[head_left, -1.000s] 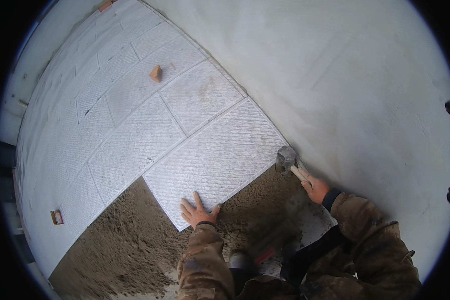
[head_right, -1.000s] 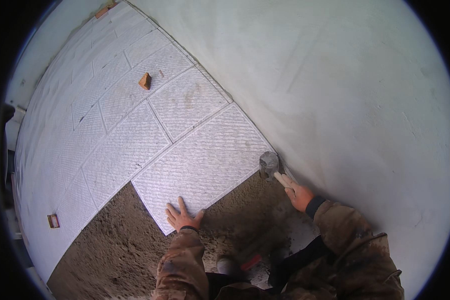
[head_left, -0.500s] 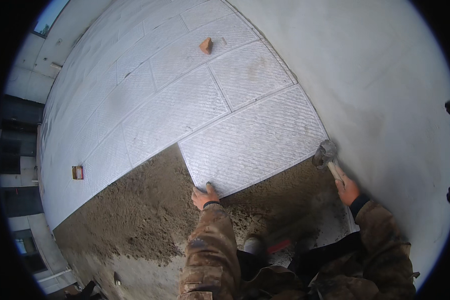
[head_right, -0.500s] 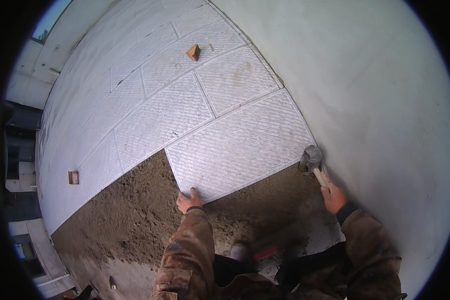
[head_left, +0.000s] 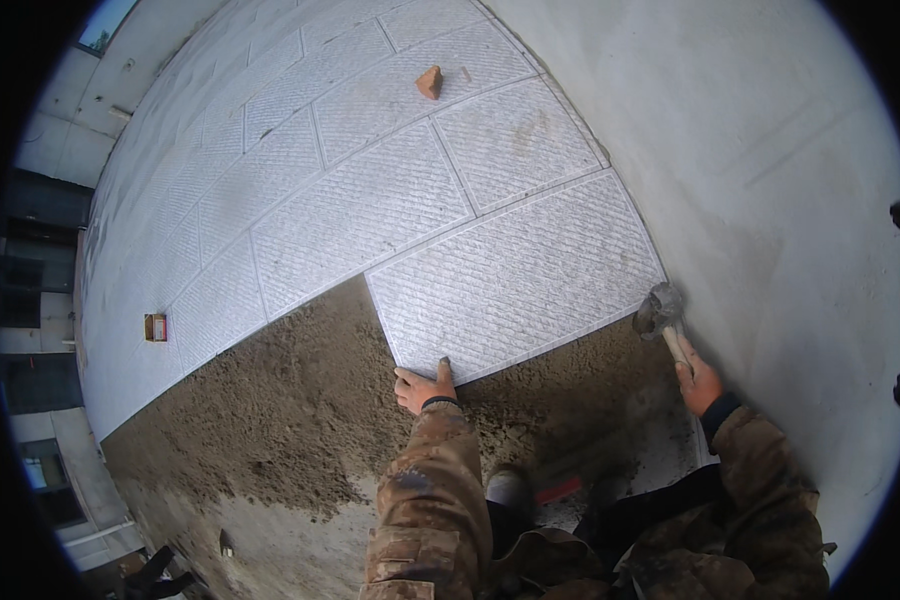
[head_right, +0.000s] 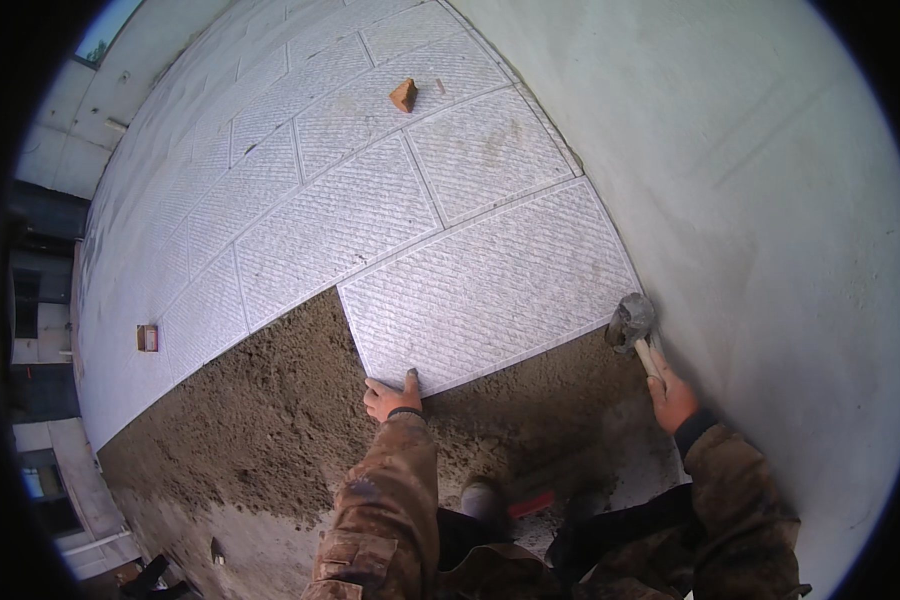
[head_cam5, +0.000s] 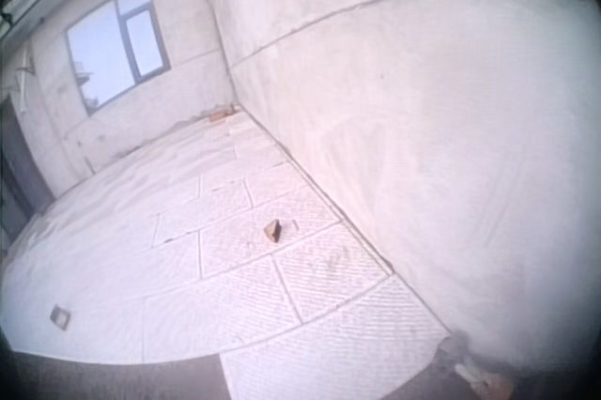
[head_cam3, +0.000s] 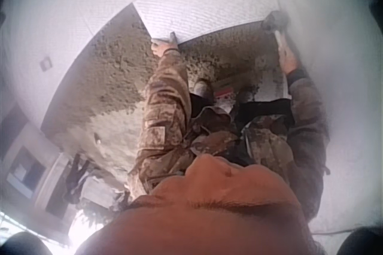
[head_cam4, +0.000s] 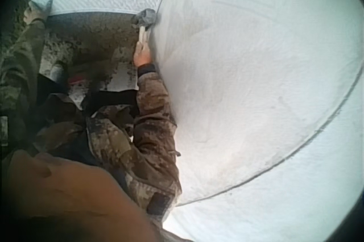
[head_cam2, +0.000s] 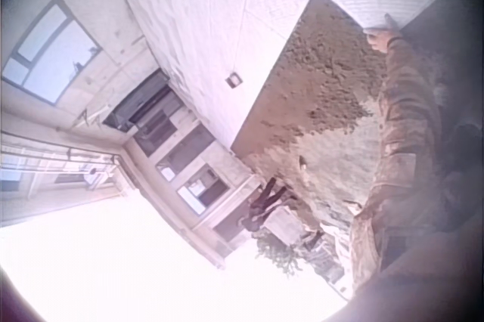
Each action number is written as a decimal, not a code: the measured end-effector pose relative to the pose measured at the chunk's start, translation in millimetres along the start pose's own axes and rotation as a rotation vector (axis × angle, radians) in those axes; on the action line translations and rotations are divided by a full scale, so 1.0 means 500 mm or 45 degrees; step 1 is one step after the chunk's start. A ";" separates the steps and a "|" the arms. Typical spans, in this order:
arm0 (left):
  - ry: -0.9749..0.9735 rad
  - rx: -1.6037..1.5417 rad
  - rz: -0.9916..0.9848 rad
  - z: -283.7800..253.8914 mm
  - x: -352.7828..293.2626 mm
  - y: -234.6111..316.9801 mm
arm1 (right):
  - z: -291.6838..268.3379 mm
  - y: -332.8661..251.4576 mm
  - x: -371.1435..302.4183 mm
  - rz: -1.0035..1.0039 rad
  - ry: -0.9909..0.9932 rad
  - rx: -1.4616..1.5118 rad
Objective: The person places a large white tile onto a bed of mortar on the floor, then uses a rubber mallet to tap it into place. They check alignment with a string line and adjust the tile position accordingly. The person also handles a blue foam sheet near the end of the clip.
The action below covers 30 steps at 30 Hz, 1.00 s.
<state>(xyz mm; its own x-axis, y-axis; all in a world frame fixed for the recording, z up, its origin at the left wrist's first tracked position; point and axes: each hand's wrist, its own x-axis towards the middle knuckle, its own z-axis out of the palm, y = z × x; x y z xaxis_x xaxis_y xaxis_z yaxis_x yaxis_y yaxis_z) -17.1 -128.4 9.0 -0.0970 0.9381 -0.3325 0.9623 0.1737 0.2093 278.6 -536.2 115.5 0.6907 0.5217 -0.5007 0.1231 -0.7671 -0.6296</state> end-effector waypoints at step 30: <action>-0.247 0.172 1.102 0.040 -0.155 0.126 | 0.240 -0.256 0.161 -0.583 -0.085 -0.072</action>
<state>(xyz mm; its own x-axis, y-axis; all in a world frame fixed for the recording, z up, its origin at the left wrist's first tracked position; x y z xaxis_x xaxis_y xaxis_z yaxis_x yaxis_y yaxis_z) 56.1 -196.1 29.4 0.7091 0.6552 -0.2607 0.7017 -0.6190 0.3529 232.7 -351.2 84.4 0.5093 0.8327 -0.2172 0.4447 -0.4707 -0.7620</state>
